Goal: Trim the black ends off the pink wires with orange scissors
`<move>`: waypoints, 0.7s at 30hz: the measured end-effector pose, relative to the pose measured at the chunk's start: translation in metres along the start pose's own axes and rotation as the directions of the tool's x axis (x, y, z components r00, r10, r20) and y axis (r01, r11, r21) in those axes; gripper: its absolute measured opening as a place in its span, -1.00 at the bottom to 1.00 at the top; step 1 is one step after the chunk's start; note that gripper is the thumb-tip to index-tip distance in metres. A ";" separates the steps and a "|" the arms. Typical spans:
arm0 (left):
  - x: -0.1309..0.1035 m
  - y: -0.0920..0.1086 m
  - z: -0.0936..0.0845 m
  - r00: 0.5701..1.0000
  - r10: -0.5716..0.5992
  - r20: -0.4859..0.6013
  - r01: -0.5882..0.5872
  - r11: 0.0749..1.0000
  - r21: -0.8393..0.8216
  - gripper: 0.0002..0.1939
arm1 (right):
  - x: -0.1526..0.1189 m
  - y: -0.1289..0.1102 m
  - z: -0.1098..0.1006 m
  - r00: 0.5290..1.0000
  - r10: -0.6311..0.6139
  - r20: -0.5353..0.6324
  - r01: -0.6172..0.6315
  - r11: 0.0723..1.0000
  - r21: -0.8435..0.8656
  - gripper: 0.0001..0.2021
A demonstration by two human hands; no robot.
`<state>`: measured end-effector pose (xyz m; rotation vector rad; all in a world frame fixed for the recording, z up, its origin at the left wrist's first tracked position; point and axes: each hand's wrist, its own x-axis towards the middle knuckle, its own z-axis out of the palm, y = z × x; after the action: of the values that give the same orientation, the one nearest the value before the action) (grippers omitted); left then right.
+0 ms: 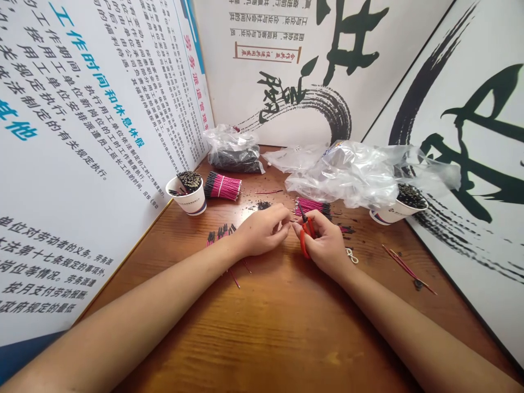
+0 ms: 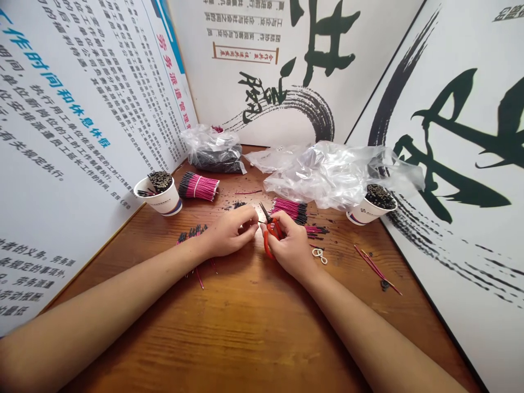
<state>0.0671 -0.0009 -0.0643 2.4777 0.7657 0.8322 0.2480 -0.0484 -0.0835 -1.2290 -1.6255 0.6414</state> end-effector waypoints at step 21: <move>0.005 -0.015 0.001 0.888 -0.337 -0.312 0.228 0.914 -0.337 -0.87 | 0.000 -0.002 -0.003 0.992 -0.124 0.032 0.128 0.973 -0.194 -0.69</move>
<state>0.0655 0.0134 -0.0709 1.9119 1.0217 1.2119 0.2500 -0.0492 -0.0803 -1.2501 -1.8008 0.4220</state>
